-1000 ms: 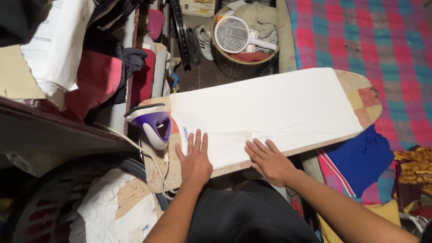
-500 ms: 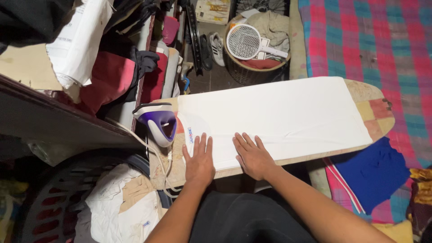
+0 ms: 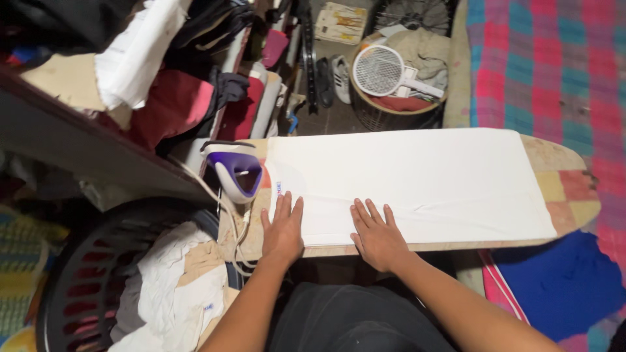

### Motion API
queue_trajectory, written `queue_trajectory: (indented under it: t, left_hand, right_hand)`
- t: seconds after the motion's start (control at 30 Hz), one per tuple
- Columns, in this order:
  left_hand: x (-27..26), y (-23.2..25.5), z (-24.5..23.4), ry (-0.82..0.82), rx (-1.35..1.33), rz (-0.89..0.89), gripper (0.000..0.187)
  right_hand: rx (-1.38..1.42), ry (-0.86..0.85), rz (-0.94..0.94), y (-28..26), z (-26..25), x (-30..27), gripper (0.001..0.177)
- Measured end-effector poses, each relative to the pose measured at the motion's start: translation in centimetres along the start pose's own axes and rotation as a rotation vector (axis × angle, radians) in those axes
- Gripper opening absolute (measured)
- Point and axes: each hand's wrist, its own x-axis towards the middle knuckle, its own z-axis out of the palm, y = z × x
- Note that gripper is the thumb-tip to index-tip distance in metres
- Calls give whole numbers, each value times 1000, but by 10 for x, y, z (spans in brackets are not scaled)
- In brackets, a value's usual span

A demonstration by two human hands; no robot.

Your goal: The person irons a white t-shirt on an ironing board using a purple and white iron. They smooth the fabric, move the iron back and forth, and reposition the shirt to cover different areas.

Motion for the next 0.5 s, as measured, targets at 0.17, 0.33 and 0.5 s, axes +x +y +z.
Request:
queue_trajectory:
  t: [0.17,0.33,0.5]
  left_hand:
    - [-24,-5,10,478,-304,-42,63]
    - [-50,-10,-6,773,-615,-232,57]
    - [-34,-18,-41,976,-803,-301,67]
  right_hand:
    - [-22,-4,14,-3,0,0,66]
    - [-34,13,10,-2,6,1,67]
    - [1,10,3,-2,6,1,67]
